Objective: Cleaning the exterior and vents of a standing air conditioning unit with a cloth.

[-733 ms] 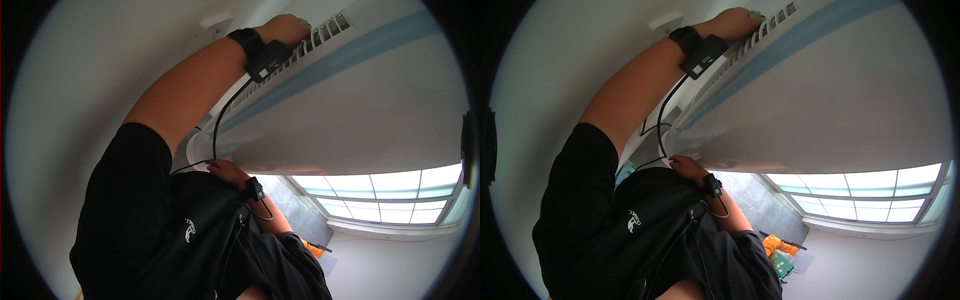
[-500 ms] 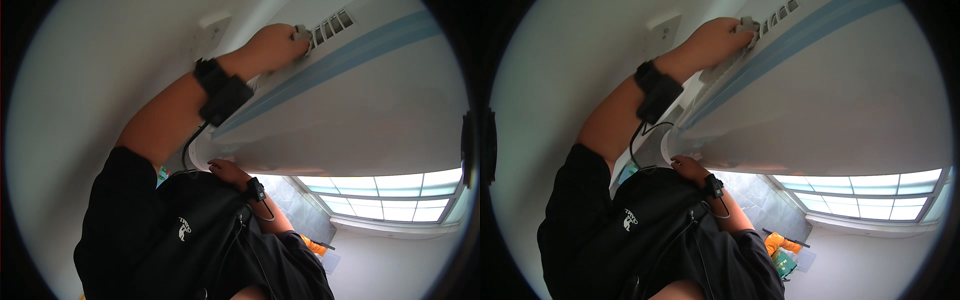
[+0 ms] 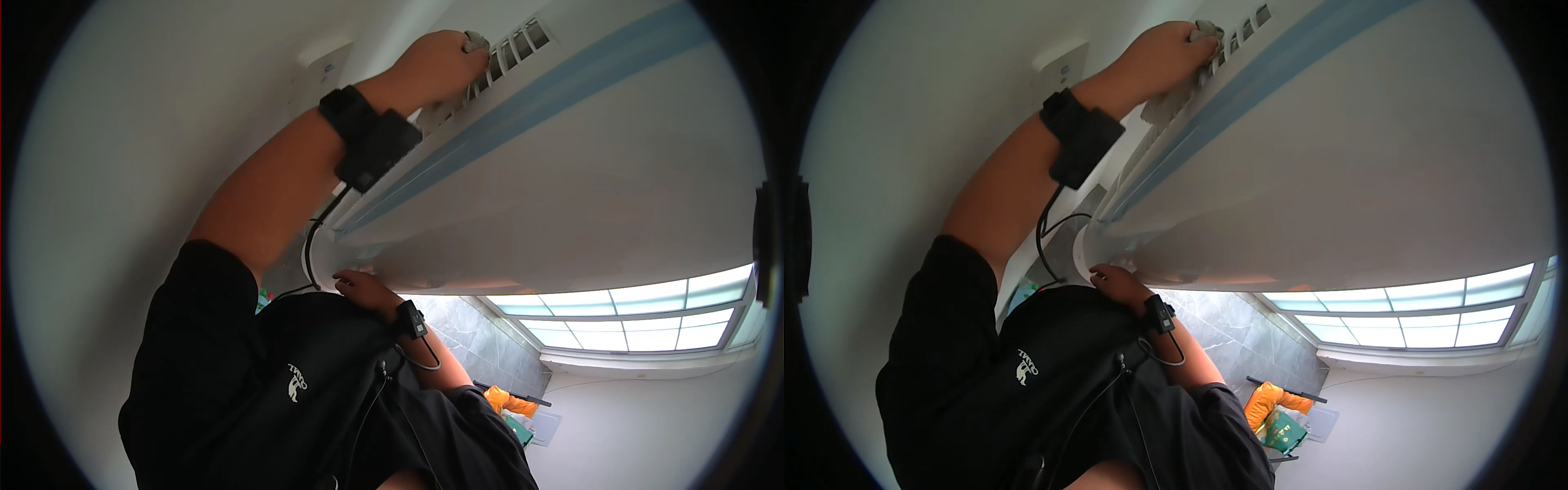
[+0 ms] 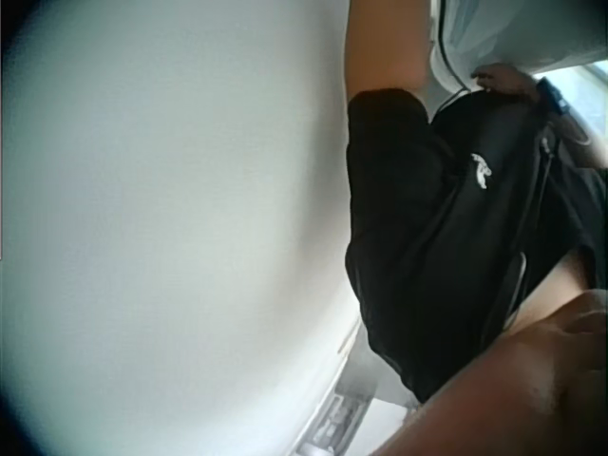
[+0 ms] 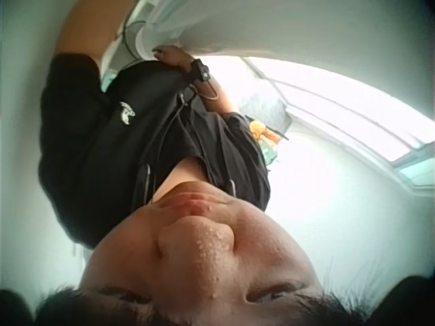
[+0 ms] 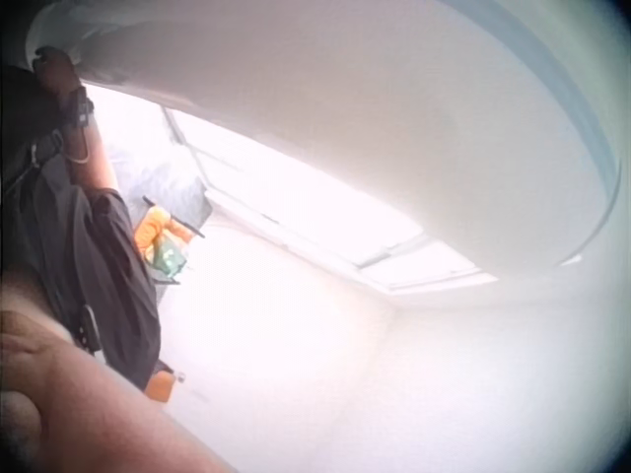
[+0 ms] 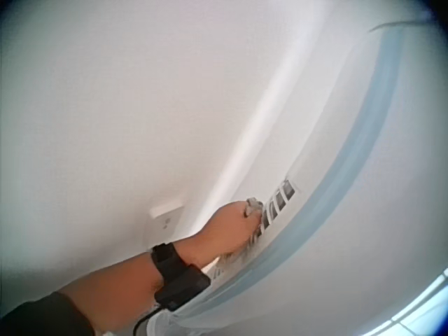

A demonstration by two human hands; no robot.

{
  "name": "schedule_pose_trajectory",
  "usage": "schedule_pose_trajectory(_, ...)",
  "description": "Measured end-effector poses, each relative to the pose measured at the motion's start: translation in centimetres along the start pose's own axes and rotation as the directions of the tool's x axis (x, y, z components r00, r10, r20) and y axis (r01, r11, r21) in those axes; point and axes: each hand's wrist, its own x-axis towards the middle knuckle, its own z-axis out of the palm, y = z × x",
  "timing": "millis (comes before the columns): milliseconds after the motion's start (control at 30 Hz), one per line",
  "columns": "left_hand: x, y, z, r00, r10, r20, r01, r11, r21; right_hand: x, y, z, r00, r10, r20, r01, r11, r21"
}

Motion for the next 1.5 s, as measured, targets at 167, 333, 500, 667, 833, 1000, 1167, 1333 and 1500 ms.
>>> schedule_pose_trajectory(167, 5.0, -2.2, 0.7, 0.996, 0.059, 0.064, -0.069, 0.984, 0.167, 0.4, 0.3, -0.1, 1.0, -0.005, -0.022, 0.005, 1.0, -0.003)
schedule_pose_trajectory(333, 8.9, -4.7, 2.6, 0.883, 0.447, 0.144, -0.46, 0.765, 0.451, 0.1, -0.4, -0.6, 0.999, -0.003, -0.049, 0.004, 1.0, 0.017)
schedule_pose_trajectory(500, 4.2, -0.6, 0.7, 0.979, 0.195, 0.063, -0.204, 0.951, 0.232, 0.2, -1.2, -1.1, 1.0, 0.008, -0.021, -0.009, 0.998, -0.058)
schedule_pose_trajectory(667, -0.4, 1.4, -0.5, 0.994, 0.002, 0.109, -0.004, 1.0, 0.018, 0.1, -1.0, -0.6, 0.999, -0.04, -0.036, 0.042, 0.997, 0.057)
schedule_pose_trajectory(833, -4.8, 3.2, -0.1, 0.985, -0.124, 0.123, 0.145, 0.973, -0.18, 0.3, -1.3, -0.8, 0.999, -0.036, -0.013, 0.036, 0.999, 0.021)
schedule_pose_trajectory(1000, -4.2, 4.3, 0.4, 0.998, -0.043, 0.037, 0.047, 0.993, -0.112, 0.7, -1.1, -0.6, 0.995, -0.081, -0.051, 0.08, 0.997, -0.025)
schedule_pose_trajectory(1167, -2.1, 3.4, 0.9, 0.993, 0.073, -0.096, -0.074, 0.997, -0.001, -0.1, -1.6, -0.8, 0.999, -0.018, -0.049, 0.02, 0.999, 0.049)
schedule_pose_trajectory(1333, 1.5, 3.9, -0.3, 0.994, -0.025, 0.109, 0.019, 0.999, 0.049, -0.2, -0.2, -0.2, 0.992, -0.056, -0.117, 0.058, 0.998, 0.013)
schedule_pose_trajectory(1500, 9.3, -3.6, 1.1, 0.825, 0.536, 0.179, -0.532, 0.63, 0.566, -0.2, -2.1, -1.0, 0.997, -0.037, -0.068, 0.038, 0.999, 0.008)
